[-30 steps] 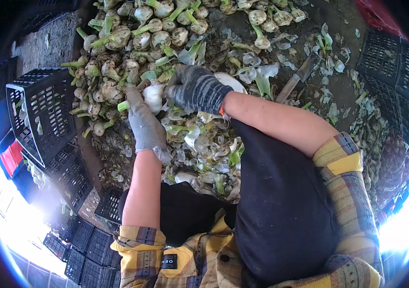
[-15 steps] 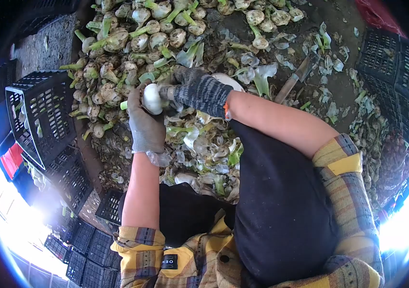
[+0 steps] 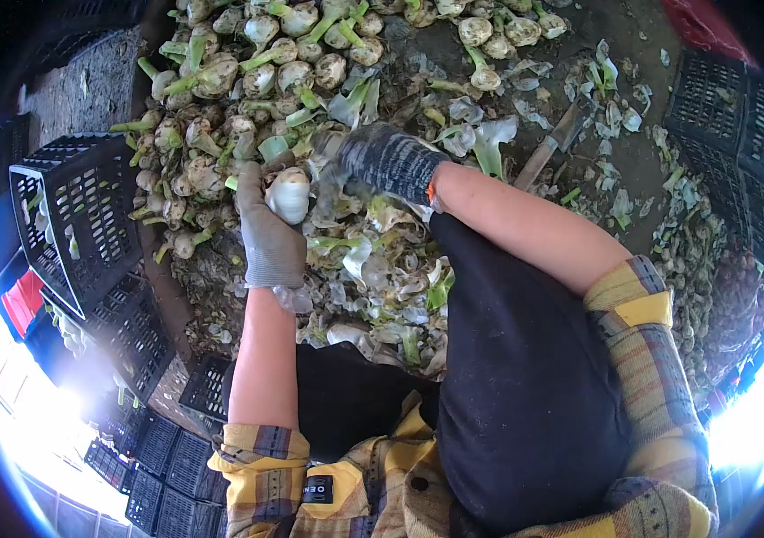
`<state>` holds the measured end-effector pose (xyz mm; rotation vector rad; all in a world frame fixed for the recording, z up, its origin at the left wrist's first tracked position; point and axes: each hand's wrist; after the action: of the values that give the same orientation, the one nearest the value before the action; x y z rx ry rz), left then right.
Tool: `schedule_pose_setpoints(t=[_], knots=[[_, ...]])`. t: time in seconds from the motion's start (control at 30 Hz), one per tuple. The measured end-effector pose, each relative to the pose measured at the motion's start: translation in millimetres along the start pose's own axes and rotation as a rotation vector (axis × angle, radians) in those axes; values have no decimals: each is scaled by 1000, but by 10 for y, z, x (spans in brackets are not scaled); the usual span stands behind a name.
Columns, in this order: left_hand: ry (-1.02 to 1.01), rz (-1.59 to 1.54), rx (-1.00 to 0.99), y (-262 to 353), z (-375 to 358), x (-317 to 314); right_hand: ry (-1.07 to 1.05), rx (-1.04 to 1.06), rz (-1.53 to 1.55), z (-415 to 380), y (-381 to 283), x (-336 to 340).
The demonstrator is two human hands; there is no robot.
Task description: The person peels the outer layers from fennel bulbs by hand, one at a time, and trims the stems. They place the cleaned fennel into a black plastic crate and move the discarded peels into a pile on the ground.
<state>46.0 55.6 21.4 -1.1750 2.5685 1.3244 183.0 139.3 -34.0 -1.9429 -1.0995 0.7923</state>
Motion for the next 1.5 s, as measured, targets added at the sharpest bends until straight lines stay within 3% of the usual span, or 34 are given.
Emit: schedule_pose_setpoints(t=[0.03, 0.07, 0.13, 0.2, 0.3, 0.4, 0.47, 0.53, 0.6, 0.7, 0.83, 0.87, 0.97, 1.03, 1.1, 1.23, 1.27, 1.4, 1.43, 1.5], knots=[[-11, 83, -34, 7, -7, 1, -58, 153, -256, 33, 94, 7], [-21, 165, -65, 9, -26, 4, -118, -112, 291, -83, -114, -27], [-111, 272, -116, -7, -24, 23, -236, -12, 383, -95, -116, -36], [-265, 322, -153, -90, 6, 118, -200, 11, 313, -60, -145, -73], [-175, 560, -372, -273, 22, 225, -159, -78, 380, -185, -368, -60], [-118, 516, -245, -235, 45, 205, -194, -116, 436, -277, -431, -9], [-123, 447, -249, -224, 68, 199, -155, 72, 62, -93, -65, 15], [-82, 374, -236, -227, 94, 191, -93, 136, -41, 2, 126, -27], [5, 294, -209, -231, 110, 166, -14, 79, 125, 32, 145, -81], [58, 189, 32, -122, 86, 135, 305, 35, -211, 91, 131, -59], [78, -86, 126, -55, 81, 189, 389, -19, -137, 36, 87, -20], [140, -140, 129, -36, 111, 204, 321, 49, 74, 90, 118, -58], [79, -211, 122, -48, 124, 287, 16, -44, -294, 38, 122, -44], [103, -196, 122, -41, 113, 268, 142, 193, -544, -35, -12, -66], [125, -172, 142, -37, 115, 255, 425, 489, -842, -25, -198, -132], [233, -136, 202, -43, 82, 207, 130, 671, -495, -1, -334, -178], [250, -174, 209, -18, 69, 166, 150, 618, -615, -16, -349, -198], [80, -179, 156, -132, 81, 342, -501, 207, -56, -248, -482, -229], [88, -214, 162, -83, 91, 309, -597, 77, -98, -325, -602, -238], [118, -281, 167, 42, 81, 265, -565, 206, -273, -275, -454, -214]])
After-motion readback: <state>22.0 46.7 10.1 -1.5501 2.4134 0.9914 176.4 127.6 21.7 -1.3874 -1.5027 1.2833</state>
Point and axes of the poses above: each hand's wrist, its own z-axis towards the middle knuckle, its own x-axis out of the back of the hand, y = z × x, and after that the axes turned 12 degrees about -y, right-handed
